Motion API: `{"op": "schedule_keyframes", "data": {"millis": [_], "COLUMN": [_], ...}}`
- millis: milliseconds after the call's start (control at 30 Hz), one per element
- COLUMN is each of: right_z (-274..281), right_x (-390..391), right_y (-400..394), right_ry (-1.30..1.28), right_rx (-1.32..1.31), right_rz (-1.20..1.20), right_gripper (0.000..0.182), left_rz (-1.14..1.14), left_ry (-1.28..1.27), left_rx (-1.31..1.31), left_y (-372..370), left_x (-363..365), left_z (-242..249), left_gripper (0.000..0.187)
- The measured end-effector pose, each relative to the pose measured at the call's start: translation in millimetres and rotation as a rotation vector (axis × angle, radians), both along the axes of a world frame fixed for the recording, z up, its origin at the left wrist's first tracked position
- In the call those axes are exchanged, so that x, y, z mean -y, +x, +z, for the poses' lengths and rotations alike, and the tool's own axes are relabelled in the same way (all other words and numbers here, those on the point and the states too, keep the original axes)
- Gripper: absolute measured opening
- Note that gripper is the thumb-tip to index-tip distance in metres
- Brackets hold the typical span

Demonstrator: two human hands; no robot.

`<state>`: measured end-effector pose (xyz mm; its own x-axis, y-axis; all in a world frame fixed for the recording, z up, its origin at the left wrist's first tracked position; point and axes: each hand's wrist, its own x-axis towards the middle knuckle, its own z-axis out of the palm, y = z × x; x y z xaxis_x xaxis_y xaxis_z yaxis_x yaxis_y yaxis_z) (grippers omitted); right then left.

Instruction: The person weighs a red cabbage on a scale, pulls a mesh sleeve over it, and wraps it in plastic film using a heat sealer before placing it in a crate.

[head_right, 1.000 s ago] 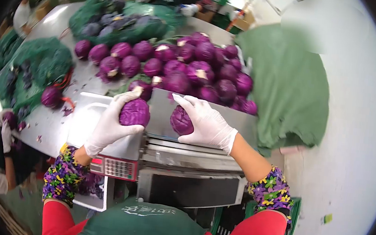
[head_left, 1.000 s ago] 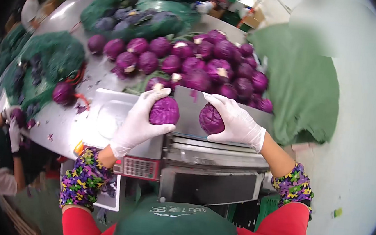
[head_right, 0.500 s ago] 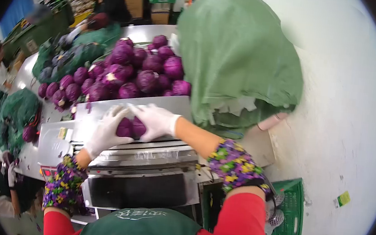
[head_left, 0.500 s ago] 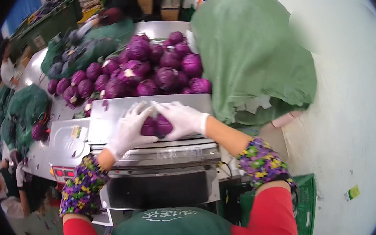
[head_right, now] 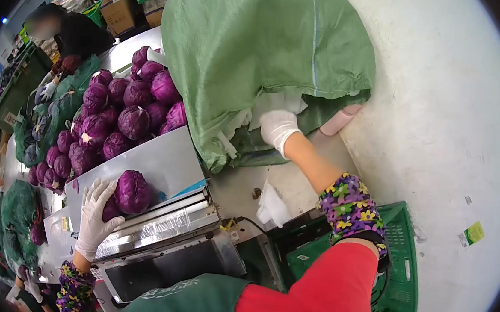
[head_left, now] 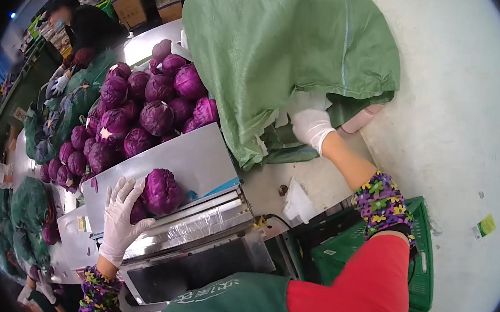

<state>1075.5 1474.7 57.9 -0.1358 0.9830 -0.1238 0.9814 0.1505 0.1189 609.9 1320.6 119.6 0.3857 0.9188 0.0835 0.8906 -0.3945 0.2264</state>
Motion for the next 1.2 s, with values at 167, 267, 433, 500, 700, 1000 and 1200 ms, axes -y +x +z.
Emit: {"op": "schedule_keyframes", "data": {"millis": [167,267,433,500,700,1000,1200], "right_z": [-33.3,-20.8,81.8,113.0,150.6,50.5,43.0], "right_x": [-22.4,-7.5,80.7,113.3,200.0,229.9,260.2], "right_y": [-4.7,-8.8,-30.5,-51.8,-161.2,-256.1,-297.2], "right_ry": [0.471,0.428,0.441,0.298,-0.392,-0.287,-0.343], "right_rx": [-0.022,-0.141,-0.630,-0.975,-1.181,-1.676,-1.875], "right_rz": [0.515,0.420,0.479,0.480,0.392,0.338,0.075], "right_gripper": [0.015,0.013,0.021,0.025,0.024,0.039,0.037], "left_rz": [0.043,0.064,-0.013,-0.092,-0.129,0.289,0.383], "left_ry": [0.049,0.139,0.242,0.308,-0.005,-0.409,0.300], "left_rx": [0.002,0.054,0.408,0.547,0.864,1.808,1.307], "left_y": [2.5,7.7,28.8,46.6,110.0,59.4,46.7], "left_x": [7.2,20.3,56.0,63.6,83.7,114.9,120.3], "left_z": [5.8,18.0,35.0,40.0,63.5,-0.2,-33.6], "left_gripper": [0.066,0.055,0.039,0.039,0.072,0.015,0.001]}}
